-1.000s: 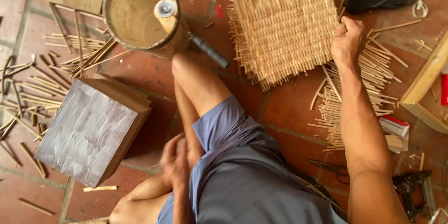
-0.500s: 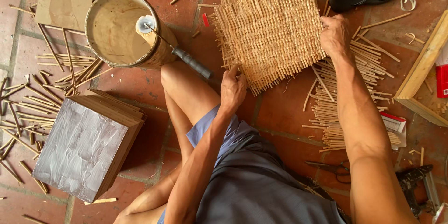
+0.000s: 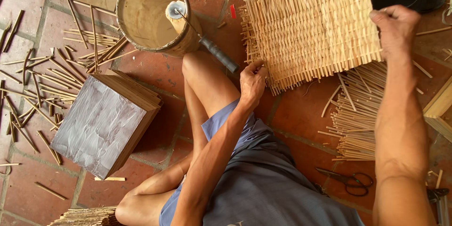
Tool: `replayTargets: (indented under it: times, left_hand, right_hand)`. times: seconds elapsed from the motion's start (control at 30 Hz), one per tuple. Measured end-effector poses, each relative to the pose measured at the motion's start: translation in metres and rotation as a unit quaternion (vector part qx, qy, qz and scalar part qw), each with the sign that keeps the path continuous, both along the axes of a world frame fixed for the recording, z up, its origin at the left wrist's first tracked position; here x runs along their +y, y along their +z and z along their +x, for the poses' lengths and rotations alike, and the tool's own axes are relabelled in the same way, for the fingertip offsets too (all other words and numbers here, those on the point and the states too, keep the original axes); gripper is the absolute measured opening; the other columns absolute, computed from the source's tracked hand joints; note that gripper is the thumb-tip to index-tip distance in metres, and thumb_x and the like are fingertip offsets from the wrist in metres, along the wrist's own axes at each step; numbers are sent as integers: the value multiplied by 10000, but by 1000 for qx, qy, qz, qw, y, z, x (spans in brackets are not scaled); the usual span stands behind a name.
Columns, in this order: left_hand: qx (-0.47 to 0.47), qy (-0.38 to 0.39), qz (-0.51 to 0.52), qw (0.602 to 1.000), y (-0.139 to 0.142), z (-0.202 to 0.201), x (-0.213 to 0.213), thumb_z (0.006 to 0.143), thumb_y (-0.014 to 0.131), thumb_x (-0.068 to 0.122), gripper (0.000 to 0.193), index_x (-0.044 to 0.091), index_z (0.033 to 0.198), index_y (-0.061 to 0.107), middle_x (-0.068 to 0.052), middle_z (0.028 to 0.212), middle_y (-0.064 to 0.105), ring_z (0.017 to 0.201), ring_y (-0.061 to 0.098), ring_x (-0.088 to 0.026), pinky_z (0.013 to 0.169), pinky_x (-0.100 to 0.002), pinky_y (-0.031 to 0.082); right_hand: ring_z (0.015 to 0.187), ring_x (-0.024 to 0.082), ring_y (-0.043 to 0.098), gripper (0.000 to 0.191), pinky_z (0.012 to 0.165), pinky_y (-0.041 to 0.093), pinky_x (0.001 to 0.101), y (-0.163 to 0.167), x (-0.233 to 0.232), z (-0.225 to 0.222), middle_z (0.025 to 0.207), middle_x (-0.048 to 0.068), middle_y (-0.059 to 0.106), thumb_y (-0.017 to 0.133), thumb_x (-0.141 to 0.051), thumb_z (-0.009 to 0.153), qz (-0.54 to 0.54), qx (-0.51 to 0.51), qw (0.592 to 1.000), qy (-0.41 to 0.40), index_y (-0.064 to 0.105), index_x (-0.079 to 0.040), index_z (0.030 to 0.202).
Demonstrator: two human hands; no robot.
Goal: The person sits on a tiled floor and repeatedly applies white adhesive to cardboard sheets using a paint roller, then presses woven bamboo mats onto the adhesive. They stack the finished panels and repeat the cycle with new cardboard and mats.
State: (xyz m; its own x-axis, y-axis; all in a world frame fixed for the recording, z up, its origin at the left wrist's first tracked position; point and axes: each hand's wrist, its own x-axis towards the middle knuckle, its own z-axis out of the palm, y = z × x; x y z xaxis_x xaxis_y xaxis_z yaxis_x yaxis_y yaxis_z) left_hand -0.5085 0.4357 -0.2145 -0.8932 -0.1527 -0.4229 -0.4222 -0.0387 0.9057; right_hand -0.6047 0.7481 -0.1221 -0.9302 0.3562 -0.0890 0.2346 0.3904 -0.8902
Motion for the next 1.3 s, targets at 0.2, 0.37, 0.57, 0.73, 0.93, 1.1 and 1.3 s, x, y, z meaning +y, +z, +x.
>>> replayTargets:
  times: [0.2,0.37,0.57,0.73,0.93,1.1,1.3]
  left_hand:
    - [-27,-37,-37,998,4,0,-3,869,577,166,469,-39,1273,698,-123,828,745,703,650,-145,662,-310,540]
    - [2,-36,-44,998,14,8,1,893,630,212,459,-50,1265,692,-152,1034,746,886,698,-190,804,-326,550]
    - [64,13,220,973,47,21,12,1023,599,241,445,8,1401,578,-85,1305,682,1176,625,-149,971,-299,492]
    - [85,93,303,945,90,49,-15,1009,686,90,396,-64,1372,654,-122,1142,713,949,622,-157,857,-298,524]
    - [179,207,274,922,121,98,-125,965,724,15,316,-91,1262,691,-147,1146,741,988,688,-179,920,-313,565]
    - [190,330,122,916,132,164,-285,958,694,37,301,-64,1241,695,-112,1161,743,1013,695,-157,948,-302,576]
    - [225,467,39,855,135,239,-470,969,701,58,249,-46,1194,720,-106,1017,767,799,718,-151,708,-308,621]
  right_hand:
    - [996,217,737,126,970,603,346,9,32,-20,1101,176,742,758,52,995,-20,2,985,172,733,33,1116]
    - [1013,233,744,34,985,625,397,22,62,-6,1127,182,736,691,54,1097,-168,47,963,207,671,38,1120]
    - [1052,226,716,206,1001,594,408,86,72,44,1193,123,736,723,-55,984,-268,62,940,203,695,-35,1187]
    - [1259,218,665,346,1084,543,407,132,33,77,1361,71,683,807,-192,967,-220,117,943,221,673,-101,1272]
    - [1190,157,673,353,1091,560,380,122,-62,58,1212,13,678,853,-250,901,-224,108,930,269,669,-131,1178]
    - [1021,116,673,186,954,546,301,78,-254,20,1054,16,674,816,-44,1010,-184,135,895,382,658,-48,1108]
    - [786,138,665,57,719,544,261,35,-534,23,936,84,707,736,108,1002,-192,160,819,517,715,72,1040]
